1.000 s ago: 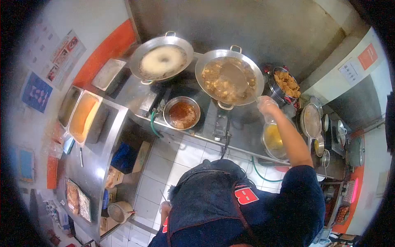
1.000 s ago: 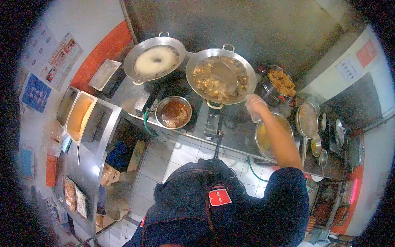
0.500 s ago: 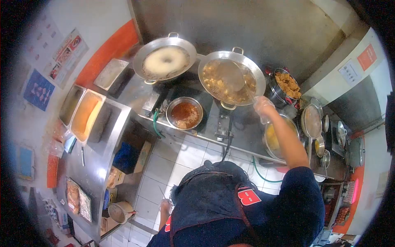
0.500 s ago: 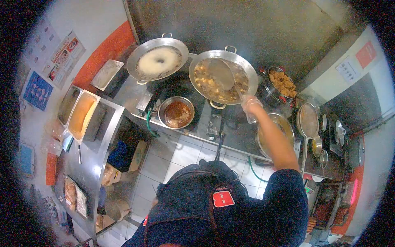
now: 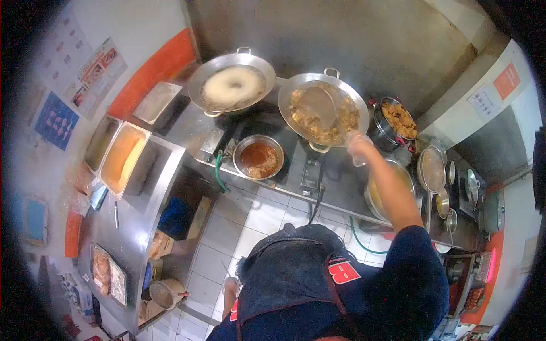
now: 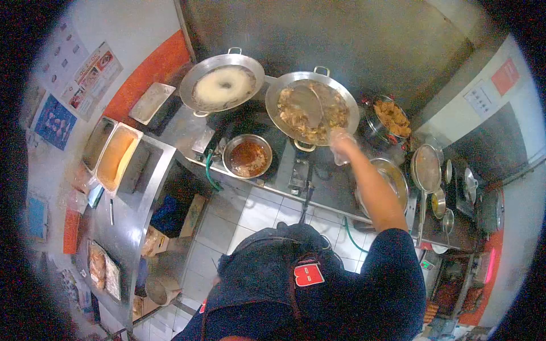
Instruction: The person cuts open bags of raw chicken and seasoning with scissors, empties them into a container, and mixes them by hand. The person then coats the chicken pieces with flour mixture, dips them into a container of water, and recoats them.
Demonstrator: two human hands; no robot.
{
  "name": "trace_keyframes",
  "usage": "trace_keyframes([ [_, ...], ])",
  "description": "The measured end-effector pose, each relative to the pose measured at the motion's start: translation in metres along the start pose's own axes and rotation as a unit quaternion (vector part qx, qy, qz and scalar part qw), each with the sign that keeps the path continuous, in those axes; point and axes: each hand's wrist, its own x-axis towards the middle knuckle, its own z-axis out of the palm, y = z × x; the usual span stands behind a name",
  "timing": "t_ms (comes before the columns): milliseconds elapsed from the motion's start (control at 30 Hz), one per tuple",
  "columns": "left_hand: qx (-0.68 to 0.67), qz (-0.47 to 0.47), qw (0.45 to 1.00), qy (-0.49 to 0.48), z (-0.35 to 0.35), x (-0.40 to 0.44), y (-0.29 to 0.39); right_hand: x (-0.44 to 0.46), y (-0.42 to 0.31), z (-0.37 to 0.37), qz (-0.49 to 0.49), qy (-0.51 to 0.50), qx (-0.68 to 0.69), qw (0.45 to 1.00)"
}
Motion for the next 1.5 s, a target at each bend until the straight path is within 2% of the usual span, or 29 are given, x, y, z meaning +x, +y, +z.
trace_keyframes([
  [33,0.062,0.059,0.995,0.056,-0.004,0.004,0.002,0.005,0.006,0.001,0.030,0.019,0.043,0.998],
  [67,0.060,0.058,0.995,0.060,-0.008,0.009,0.005,0.009,0.008,0.000,0.060,0.037,0.085,0.994],
  [133,-0.175,-0.103,0.979,0.001,-0.006,0.005,0.003,0.003,0.003,0.002,0.038,0.068,0.074,0.994],
  [167,-0.173,-0.104,0.979,-0.001,-0.005,0.002,0.001,-0.001,0.001,0.005,0.020,0.099,0.064,0.993],
  [233,-0.039,-0.029,0.998,-0.044,-0.005,0.000,-0.003,0.002,-0.015,0.020,0.025,0.074,0.045,0.996],
  [267,-0.036,-0.025,0.998,-0.043,-0.006,0.002,-0.005,0.006,-0.019,0.025,0.028,0.052,0.023,0.998],
  [333,0.084,0.036,0.985,-0.143,-0.007,0.006,-0.005,0.015,-0.014,0.032,0.011,0.060,0.030,0.998],
  [367,0.086,0.041,0.985,-0.142,-0.007,0.005,-0.006,0.019,-0.010,0.034,-0.011,0.065,0.036,0.997],
  [433,-0.088,-0.060,0.993,-0.059,-0.013,-0.003,-0.004,-0.006,-0.012,-0.005,0.025,0.046,0.119,0.991],
  [500,-0.077,-0.032,0.996,-0.031,-0.015,0.007,-0.005,-0.008,0.002,-0.017,0.063,0.009,0.117,0.991],
  [533,-0.072,-0.014,0.997,-0.014,-0.015,0.004,-0.007,-0.010,0.013,-0.007,0.094,0.136,0.157,0.974],
  [567,-0.058,0.024,0.998,0.029,-0.015,-0.015,-0.014,-0.004,0.028,-0.006,0.095,0.135,0.157,0.974],
  [633,-0.058,-0.028,0.998,-0.017,-0.014,-0.004,-0.008,0.013,0.051,-0.013,0.078,0.139,0.015,0.987],
  [767,-0.091,-0.104,0.985,-0.106,-0.011,0.007,-0.007,0.014,0.070,-0.019,0.060,0.166,-0.012,0.984],
  [800,-0.091,-0.105,0.985,-0.103,-0.017,0.008,-0.004,0.017,0.074,-0.013,0.048,0.148,-0.023,0.988],
  [833,-0.053,-0.018,0.996,-0.074,-0.022,0.008,-0.002,0.025,0.082,-0.004,0.036,0.130,-0.033,0.990],
  [867,-0.013,0.068,0.997,-0.045,-0.027,0.007,0.001,0.075,0.121,0.051,0.029,0.095,0.214,0.972],
  [900,-0.008,0.058,0.997,-0.048,-0.033,0.004,0.004,0.121,0.157,0.103,0.030,0.071,0.560,0.825],
  [933,-0.012,0.041,0.997,-0.058,-0.037,0.005,0.007,0.164,0.190,0.151,0.057,0.058,0.744,0.663],
  [1033,-0.011,0.012,0.996,-0.085,-0.039,0.005,0.008,0.081,0.130,0.060,0.094,-0.144,0.654,0.737],
  [1100,-0.006,0.002,0.995,-0.098,-0.039,0.005,0.009,0.074,0.104,0.054,0.111,-0.167,0.672,0.713],
  [1167,0.000,-0.006,0.993,-0.114,-0.035,0.005,0.007,0.082,0.090,0.059,0.152,-0.228,0.788,0.551],
  [1200,0.004,-0.010,0.992,-0.122,-0.033,0.005,0.006,0.081,0.084,0.062,0.073,-0.217,0.761,0.607],
  [1233,0.007,-0.013,0.991,-0.133,-0.032,0.006,0.004,0.084,0.077,0.063,0.071,-0.218,0.762,0.606],
  [1300,0.018,-0.018,0.986,-0.165,-0.030,0.008,0.003,0.090,0.062,0.064,0.092,-0.215,0.820,0.522],
  [1333,0.029,-0.017,0.981,-0.189,-0.030,0.009,0.002,0.093,0.055,0.066,0.096,-0.162,0.795,0.576],
  [1400,0.040,-0.011,0.975,-0.219,-0.034,0.012,0.006,0.079,0.058,0.050,0.089,-0.208,0.805,0.549],
  [1433,0.026,-0.020,0.983,-0.180,-0.038,0.011,0.011,0.069,0.059,0.040,0.082,-0.252,0.811,0.521],
  [1500,0.011,-0.028,0.990,-0.140,-0.040,0.011,0.017,0.060,0.064,0.039,0.068,-0.229,0.800,0.550],
])
